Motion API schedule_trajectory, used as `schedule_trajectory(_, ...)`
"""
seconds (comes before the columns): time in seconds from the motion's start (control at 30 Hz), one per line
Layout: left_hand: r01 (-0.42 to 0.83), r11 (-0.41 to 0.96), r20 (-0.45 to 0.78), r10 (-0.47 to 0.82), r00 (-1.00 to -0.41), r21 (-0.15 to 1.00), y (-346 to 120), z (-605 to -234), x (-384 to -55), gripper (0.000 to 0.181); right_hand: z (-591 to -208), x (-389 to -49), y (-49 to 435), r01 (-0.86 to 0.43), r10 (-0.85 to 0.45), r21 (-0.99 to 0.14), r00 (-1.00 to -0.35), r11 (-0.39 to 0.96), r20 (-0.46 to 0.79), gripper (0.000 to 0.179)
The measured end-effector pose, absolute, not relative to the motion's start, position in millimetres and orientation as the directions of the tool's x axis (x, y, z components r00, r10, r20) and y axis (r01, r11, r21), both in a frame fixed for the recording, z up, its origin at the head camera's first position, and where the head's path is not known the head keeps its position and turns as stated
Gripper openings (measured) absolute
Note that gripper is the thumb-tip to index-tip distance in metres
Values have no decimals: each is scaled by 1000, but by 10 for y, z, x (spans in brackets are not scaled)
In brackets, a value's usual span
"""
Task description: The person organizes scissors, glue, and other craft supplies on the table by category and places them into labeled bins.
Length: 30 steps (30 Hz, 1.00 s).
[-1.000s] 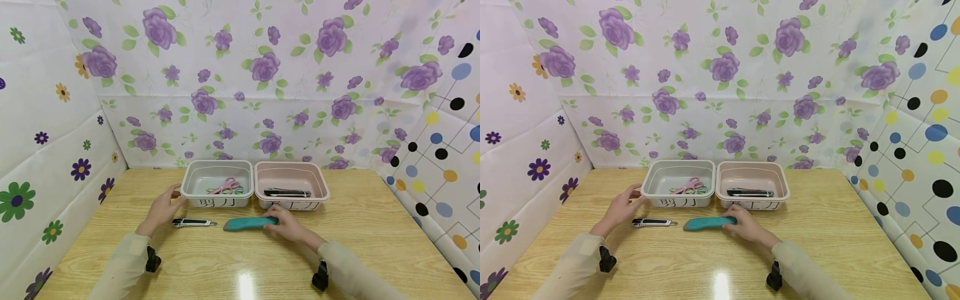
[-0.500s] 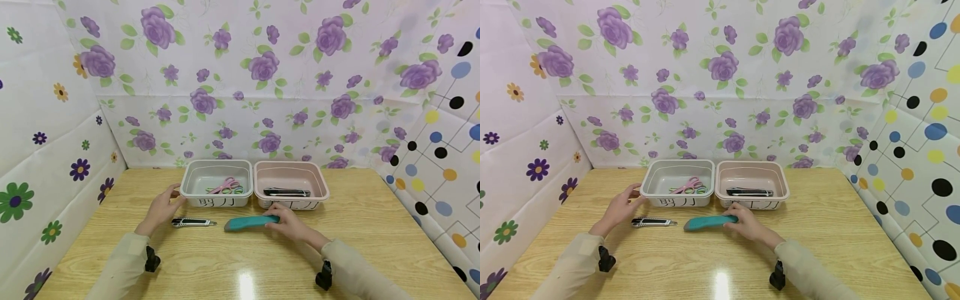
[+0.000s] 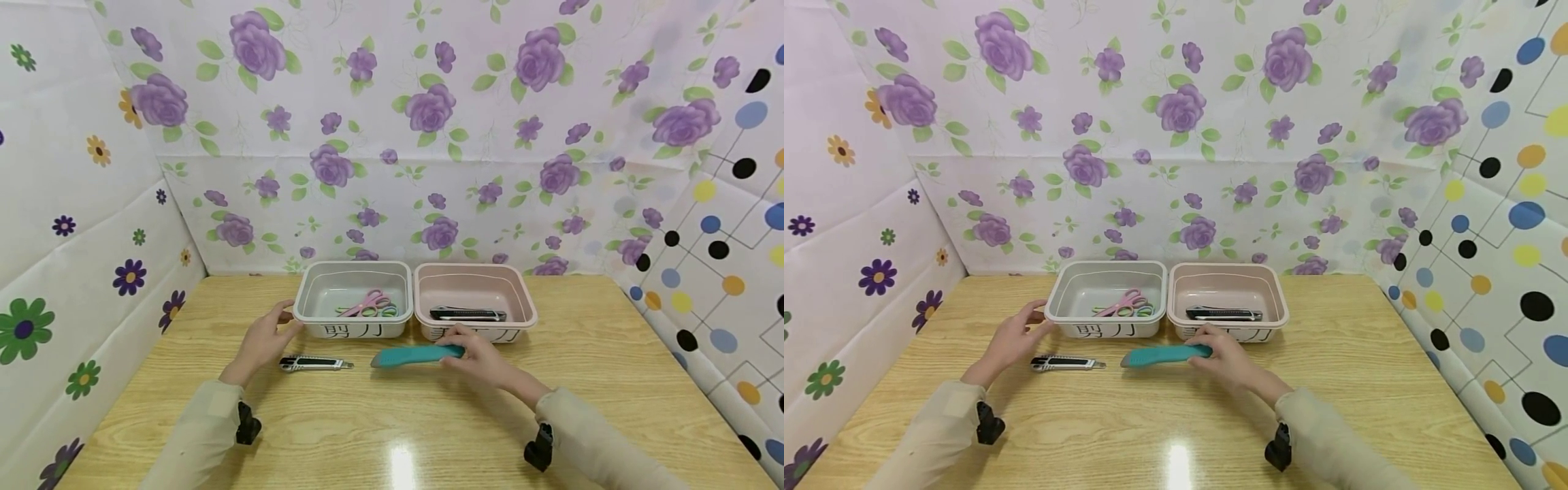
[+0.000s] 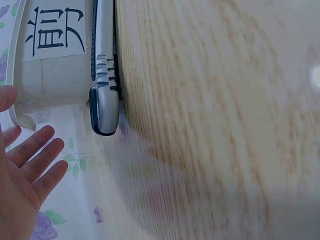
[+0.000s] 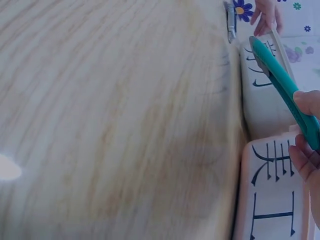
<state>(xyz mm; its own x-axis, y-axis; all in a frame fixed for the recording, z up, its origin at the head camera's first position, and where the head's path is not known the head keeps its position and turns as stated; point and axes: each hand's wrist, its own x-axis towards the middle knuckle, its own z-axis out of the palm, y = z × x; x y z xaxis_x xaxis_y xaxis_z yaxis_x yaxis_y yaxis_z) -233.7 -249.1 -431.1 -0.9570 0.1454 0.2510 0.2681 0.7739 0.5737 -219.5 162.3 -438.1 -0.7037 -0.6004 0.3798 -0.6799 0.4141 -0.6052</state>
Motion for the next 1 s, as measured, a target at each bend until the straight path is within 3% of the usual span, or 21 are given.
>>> schedule_trajectory(0.5,265,798,254,145,-956,541,-2501,-4340,-2370,57,-4180,-2210,1786,-677,-600,-579,-713,454,363,27)
schedule_trajectory(1.0,269,796,256,148,-955,543,-2498,-4338,-2360,57,-4023,-2258,1956,-737,-564,-507,-673,447,479,27)
